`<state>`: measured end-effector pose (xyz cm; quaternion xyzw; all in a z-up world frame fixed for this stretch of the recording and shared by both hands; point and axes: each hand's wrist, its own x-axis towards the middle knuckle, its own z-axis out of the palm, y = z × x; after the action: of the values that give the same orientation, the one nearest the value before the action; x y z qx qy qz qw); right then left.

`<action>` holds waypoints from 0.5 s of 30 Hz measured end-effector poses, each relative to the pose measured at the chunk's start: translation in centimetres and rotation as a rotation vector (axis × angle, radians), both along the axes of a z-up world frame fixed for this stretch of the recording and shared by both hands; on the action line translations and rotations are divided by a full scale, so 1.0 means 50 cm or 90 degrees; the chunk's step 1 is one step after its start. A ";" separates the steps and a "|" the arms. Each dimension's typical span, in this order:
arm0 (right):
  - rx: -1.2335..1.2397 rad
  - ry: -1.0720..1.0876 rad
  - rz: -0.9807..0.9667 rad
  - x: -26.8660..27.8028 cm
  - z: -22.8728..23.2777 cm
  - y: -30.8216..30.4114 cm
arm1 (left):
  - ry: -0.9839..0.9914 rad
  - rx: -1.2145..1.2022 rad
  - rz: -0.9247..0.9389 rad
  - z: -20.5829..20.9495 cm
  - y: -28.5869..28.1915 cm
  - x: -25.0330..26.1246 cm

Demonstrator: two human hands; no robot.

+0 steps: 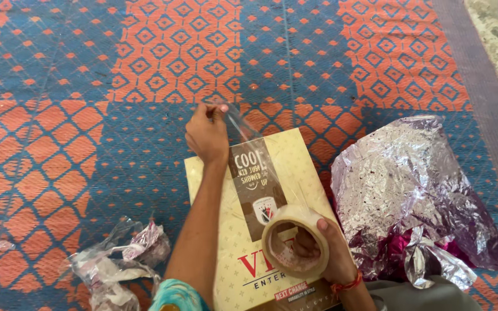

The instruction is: The person sits on a mat and uses clear packing tape to seal a rectangular cardboard box. They apply tape to the top and bottom seams, flip the box to access different sides, and use scissors to cut the tape. The box is sealed and placed on the mat.

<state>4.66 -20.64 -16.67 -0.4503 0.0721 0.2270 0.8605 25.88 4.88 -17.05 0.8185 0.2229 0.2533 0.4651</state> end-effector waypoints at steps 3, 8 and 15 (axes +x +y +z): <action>0.047 -0.018 -0.043 -0.012 0.004 0.001 | 0.122 0.092 -0.128 -0.019 0.029 0.023; -0.075 -0.018 -0.040 0.003 0.001 0.012 | 0.417 0.105 -0.372 -0.086 0.073 0.085; -0.092 -0.058 -0.037 -0.016 -0.029 0.002 | 0.511 0.145 -0.564 -0.173 0.065 0.105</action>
<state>3.87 -20.54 -18.14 -0.5187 0.0621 0.1756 0.8344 31.12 8.14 -25.71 0.9096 -0.0097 -0.2702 0.3154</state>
